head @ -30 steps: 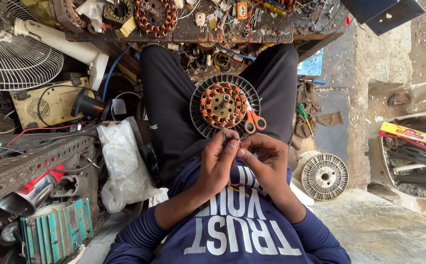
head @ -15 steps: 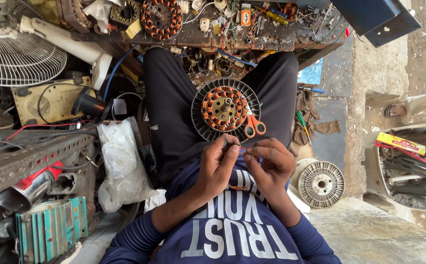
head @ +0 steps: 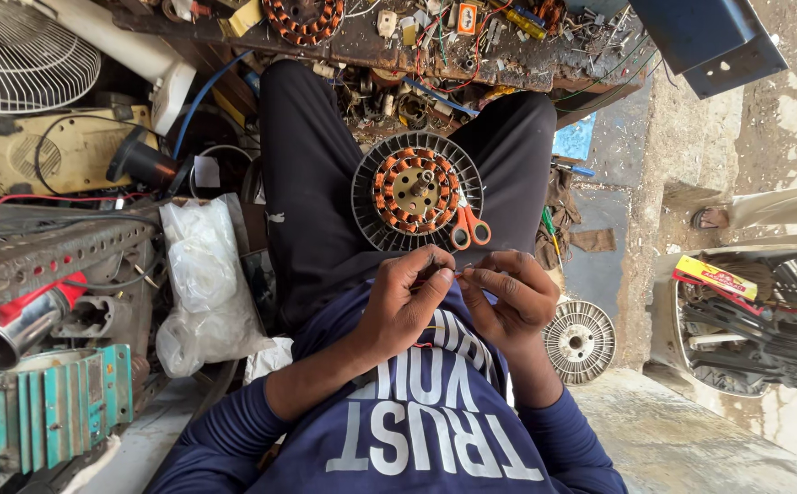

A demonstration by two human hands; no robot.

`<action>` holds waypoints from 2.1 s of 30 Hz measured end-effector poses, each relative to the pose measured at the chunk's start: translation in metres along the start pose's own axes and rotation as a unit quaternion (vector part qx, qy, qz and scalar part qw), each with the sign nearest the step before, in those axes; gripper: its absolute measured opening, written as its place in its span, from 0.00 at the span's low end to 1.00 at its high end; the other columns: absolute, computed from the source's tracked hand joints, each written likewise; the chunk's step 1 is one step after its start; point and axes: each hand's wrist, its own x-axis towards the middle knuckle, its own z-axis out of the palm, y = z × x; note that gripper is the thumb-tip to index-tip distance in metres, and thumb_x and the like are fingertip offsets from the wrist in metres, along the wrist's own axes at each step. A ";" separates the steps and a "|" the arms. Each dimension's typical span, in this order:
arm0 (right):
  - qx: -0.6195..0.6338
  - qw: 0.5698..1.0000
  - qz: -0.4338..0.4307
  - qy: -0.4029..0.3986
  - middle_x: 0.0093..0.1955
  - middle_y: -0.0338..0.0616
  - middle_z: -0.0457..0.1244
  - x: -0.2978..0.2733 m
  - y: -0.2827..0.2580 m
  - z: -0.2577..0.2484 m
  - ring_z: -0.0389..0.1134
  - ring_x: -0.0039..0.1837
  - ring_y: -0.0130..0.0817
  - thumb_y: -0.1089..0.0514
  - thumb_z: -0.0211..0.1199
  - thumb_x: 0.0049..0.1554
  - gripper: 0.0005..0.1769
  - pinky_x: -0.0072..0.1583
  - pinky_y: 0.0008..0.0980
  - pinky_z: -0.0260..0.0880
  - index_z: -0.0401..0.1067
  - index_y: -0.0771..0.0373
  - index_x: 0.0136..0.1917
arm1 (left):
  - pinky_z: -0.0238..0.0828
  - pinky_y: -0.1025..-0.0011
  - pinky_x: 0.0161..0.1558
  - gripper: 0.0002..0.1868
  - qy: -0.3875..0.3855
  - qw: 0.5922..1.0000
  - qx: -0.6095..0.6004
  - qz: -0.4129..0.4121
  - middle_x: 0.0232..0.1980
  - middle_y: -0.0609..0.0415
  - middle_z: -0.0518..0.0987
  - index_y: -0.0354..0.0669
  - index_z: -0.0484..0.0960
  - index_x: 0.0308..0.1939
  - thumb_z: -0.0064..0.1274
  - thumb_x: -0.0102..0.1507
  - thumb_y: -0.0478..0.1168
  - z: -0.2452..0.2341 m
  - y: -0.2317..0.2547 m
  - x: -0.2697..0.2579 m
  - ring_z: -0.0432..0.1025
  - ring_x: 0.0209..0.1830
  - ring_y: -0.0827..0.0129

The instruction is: The person sits on the floor and works on a motor stator, using shears to trim and adjust copper windings. They then retrieve a red wire from a drawer, strip its ends, and prepare it for connection.

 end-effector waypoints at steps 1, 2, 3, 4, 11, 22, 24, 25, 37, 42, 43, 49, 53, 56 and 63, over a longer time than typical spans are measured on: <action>-0.020 1.000 -0.021 -0.007 0.41 0.44 0.66 0.002 0.001 -0.002 0.69 0.40 0.30 0.69 0.75 0.50 0.10 0.42 0.26 0.66 0.78 0.66 0.45 | 0.53 0.80 0.26 0.09 -0.001 1.000 0.003 -0.004 0.25 0.65 0.69 0.34 0.79 0.41 0.47 0.71 0.36 0.000 0.000 0.001 0.58 0.25 0.88; -0.039 0.998 -0.043 -0.013 0.41 0.44 0.66 0.004 0.002 -0.003 0.69 0.40 0.30 0.68 0.75 0.49 0.09 0.41 0.26 0.66 0.78 0.65 0.44 | 0.54 0.80 0.25 0.09 -0.002 1.000 0.007 -0.008 0.25 0.65 0.70 0.34 0.80 0.41 0.47 0.71 0.36 0.001 0.000 0.001 0.59 0.24 0.88; -0.049 0.997 -0.055 -0.020 0.40 0.44 0.66 0.005 0.004 -0.004 0.69 0.39 0.30 0.68 0.75 0.49 0.09 0.40 0.26 0.66 0.78 0.65 0.44 | 0.54 0.80 0.25 0.09 -0.004 1.000 0.012 -0.008 0.24 0.65 0.70 0.34 0.80 0.41 0.47 0.71 0.36 0.000 0.000 0.002 0.59 0.23 0.88; -0.059 0.996 -0.068 -0.027 0.40 0.44 0.66 0.007 0.005 -0.005 0.69 0.38 0.30 0.67 0.75 0.49 0.08 0.39 0.27 0.66 0.79 0.64 0.43 | 0.54 0.80 0.24 0.09 -0.006 1.000 0.018 -0.008 0.24 0.65 0.70 0.33 0.80 0.41 0.47 0.71 0.36 0.000 0.000 0.002 0.59 0.23 0.88; -0.120 0.978 -0.162 -0.050 0.39 0.44 0.66 0.011 0.006 -0.010 0.71 0.39 0.33 0.68 0.75 0.50 0.06 0.39 0.28 0.67 0.81 0.64 0.42 | 0.56 0.80 0.24 0.10 -0.008 0.998 0.067 0.009 0.23 0.62 0.69 0.32 0.79 0.41 0.47 0.72 0.36 -0.001 0.002 0.001 0.61 0.22 0.86; -0.043 0.974 -0.125 -0.182 0.41 0.44 0.67 0.040 0.002 -0.026 0.71 0.42 0.34 0.65 0.73 0.51 0.08 0.42 0.29 0.69 0.78 0.66 0.46 | 0.71 0.74 0.29 0.08 -0.067 0.982 0.153 0.084 0.31 0.52 0.79 0.32 0.80 0.44 0.50 0.70 0.36 -0.014 0.013 0.007 0.74 0.25 0.74; -0.014 0.979 -0.075 -0.189 0.40 0.44 0.67 0.033 0.005 -0.028 0.70 0.41 0.32 0.66 0.71 0.52 0.06 0.41 0.29 0.68 0.77 0.67 0.44 | 0.71 0.72 0.30 0.07 -0.062 0.971 0.197 0.119 0.32 0.51 0.79 0.33 0.80 0.44 0.51 0.70 0.36 -0.014 0.015 0.007 0.75 0.26 0.69; 0.005 0.981 -0.037 -0.189 0.40 0.43 0.67 0.027 0.005 -0.028 0.70 0.40 0.31 0.65 0.70 0.53 0.04 0.41 0.29 0.67 0.76 0.67 0.43 | 0.72 0.70 0.31 0.07 -0.061 0.963 0.218 0.148 0.33 0.50 0.79 0.34 0.80 0.44 0.52 0.70 0.36 -0.015 0.016 0.007 0.76 0.27 0.66; 0.154 0.944 0.251 -0.149 0.43 0.47 0.67 -0.007 -0.003 -0.024 0.70 0.42 0.32 0.60 0.74 0.53 0.14 0.41 0.27 0.69 0.74 0.69 0.49 | 0.72 0.70 0.32 0.05 -0.084 0.961 0.217 0.147 0.34 0.49 0.79 0.33 0.80 0.43 0.52 0.69 0.33 -0.017 0.022 0.012 0.77 0.29 0.63; -0.107 0.971 -0.171 -0.125 0.43 0.47 0.68 0.020 -0.002 -0.026 0.72 0.43 0.35 0.61 0.76 0.53 0.13 0.42 0.29 0.71 0.76 0.68 0.49 | 0.71 0.72 0.30 0.05 -0.103 0.970 0.183 0.120 0.35 0.48 0.80 0.31 0.80 0.44 0.52 0.69 0.32 -0.015 0.023 0.012 0.77 0.29 0.65; -0.105 0.964 -0.208 -0.127 0.42 0.46 0.68 0.025 0.001 -0.027 0.72 0.42 0.35 0.61 0.76 0.53 0.13 0.42 0.29 0.72 0.77 0.68 0.48 | 0.71 0.72 0.30 0.05 -0.104 0.971 0.183 0.112 0.34 0.48 0.80 0.31 0.80 0.43 0.52 0.68 0.32 -0.015 0.023 0.012 0.77 0.28 0.65; -0.094 0.953 -0.247 -0.147 0.39 0.44 0.66 0.014 0.018 -0.025 0.68 0.38 0.32 0.61 0.71 0.57 0.08 0.38 0.29 0.68 0.76 0.68 0.45 | 0.69 0.69 0.30 0.04 -0.113 0.969 0.188 0.114 0.32 0.48 0.78 0.32 0.79 0.40 0.53 0.68 0.32 -0.017 0.023 0.011 0.75 0.27 0.63; 0.197 0.887 0.341 -0.241 0.41 0.43 0.66 -0.019 0.010 -0.024 0.68 0.39 0.30 0.57 0.67 0.61 0.10 0.39 0.28 0.68 0.75 0.67 0.48 | 0.71 0.65 0.32 0.04 -0.084 0.929 0.289 0.214 0.33 0.47 0.76 0.33 0.78 0.42 0.54 0.68 0.32 -0.017 0.018 0.011 0.75 0.30 0.55; 0.291 0.810 0.453 -0.231 0.42 0.42 0.66 -0.026 0.006 -0.026 0.68 0.40 0.29 0.53 0.64 0.63 0.13 0.40 0.27 0.67 0.74 0.66 0.51 | 0.71 0.64 0.29 0.03 -0.103 0.932 0.296 0.183 0.31 0.48 0.76 0.34 0.79 0.40 0.54 0.68 0.31 -0.017 0.017 0.011 0.75 0.27 0.56; -0.080 0.978 0.061 -0.182 0.45 0.42 0.65 -0.020 -0.001 -0.032 0.66 0.42 0.29 0.47 0.62 0.69 0.18 0.41 0.27 0.65 0.72 0.67 0.53 | 0.73 0.65 0.31 0.04 -0.097 0.946 0.258 0.170 0.33 0.48 0.77 0.33 0.78 0.41 0.54 0.68 0.32 -0.017 0.015 0.010 0.77 0.30 0.56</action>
